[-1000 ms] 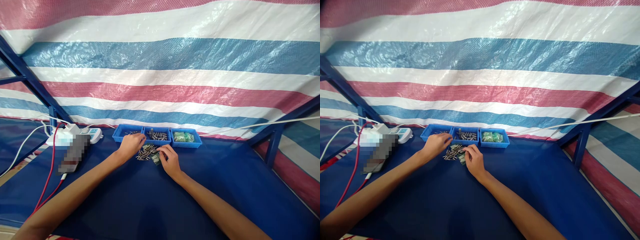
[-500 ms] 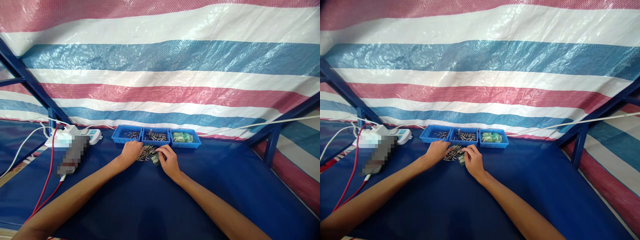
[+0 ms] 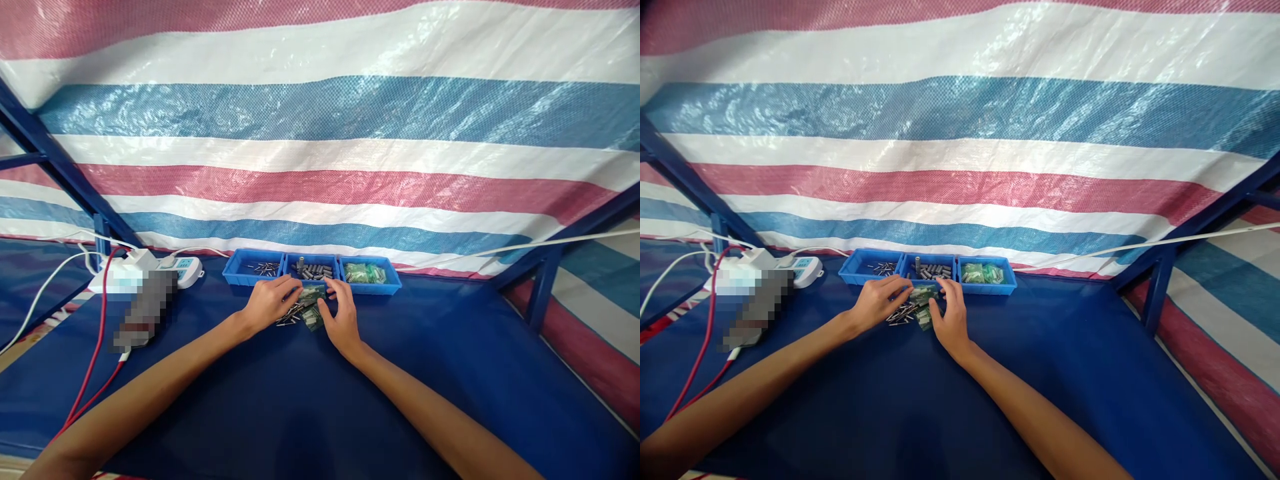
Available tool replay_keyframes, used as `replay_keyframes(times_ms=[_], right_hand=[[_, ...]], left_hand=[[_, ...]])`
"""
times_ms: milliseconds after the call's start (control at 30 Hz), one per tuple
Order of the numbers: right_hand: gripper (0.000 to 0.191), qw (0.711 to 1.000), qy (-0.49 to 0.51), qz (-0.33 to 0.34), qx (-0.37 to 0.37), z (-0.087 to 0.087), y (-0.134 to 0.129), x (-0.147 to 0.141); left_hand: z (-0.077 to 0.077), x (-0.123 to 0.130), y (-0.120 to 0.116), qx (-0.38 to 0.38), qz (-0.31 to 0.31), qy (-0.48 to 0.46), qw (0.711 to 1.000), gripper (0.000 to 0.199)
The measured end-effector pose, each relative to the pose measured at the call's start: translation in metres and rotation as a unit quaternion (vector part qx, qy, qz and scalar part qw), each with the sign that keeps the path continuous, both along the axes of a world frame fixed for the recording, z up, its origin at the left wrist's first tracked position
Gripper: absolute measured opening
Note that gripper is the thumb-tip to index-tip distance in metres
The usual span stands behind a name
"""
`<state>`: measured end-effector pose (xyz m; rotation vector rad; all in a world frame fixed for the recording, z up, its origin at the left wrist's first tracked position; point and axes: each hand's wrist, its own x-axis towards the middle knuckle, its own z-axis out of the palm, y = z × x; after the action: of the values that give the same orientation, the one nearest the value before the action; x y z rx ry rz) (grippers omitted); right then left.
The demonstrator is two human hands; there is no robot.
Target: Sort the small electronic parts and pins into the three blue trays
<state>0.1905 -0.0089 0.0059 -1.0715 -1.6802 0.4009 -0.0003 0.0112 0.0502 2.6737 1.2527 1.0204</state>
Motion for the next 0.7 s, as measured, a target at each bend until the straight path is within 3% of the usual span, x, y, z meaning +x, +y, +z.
replay_keyframes(times_ms=[167, 267, 367, 533, 700], right_hand=[[0.015, 1.0, 0.002, 0.023, -0.005, 0.001, 0.002, 0.0], [0.016, 0.999, 0.003, 0.035, -0.011, 0.001, 0.001, 0.001], [0.016, 0.999, 0.016, 0.033, -0.01, 0.002, -0.001, 0.001], [0.016, 0.999, 0.017, 0.038, -0.015, 0.003, -0.001, 0.002], [0.018, 0.998, 0.012, 0.057, -0.023, 0.003, 0.0, 0.002]], left_hand=[[-0.002, 0.007, -0.007, -0.089, -0.015, -0.162, 0.983, 0.021], [-0.011, 0.011, -0.01, -0.171, -0.013, -0.263, 0.949, 0.023], [-0.022, 0.013, -0.01, -0.252, -0.028, -0.289, 0.923, 0.031], [-0.036, 0.013, -0.008, -0.231, -0.021, -0.276, 0.933, 0.029], [-0.038, 0.012, -0.01, -0.179, -0.005, -0.229, 0.957, 0.029]])
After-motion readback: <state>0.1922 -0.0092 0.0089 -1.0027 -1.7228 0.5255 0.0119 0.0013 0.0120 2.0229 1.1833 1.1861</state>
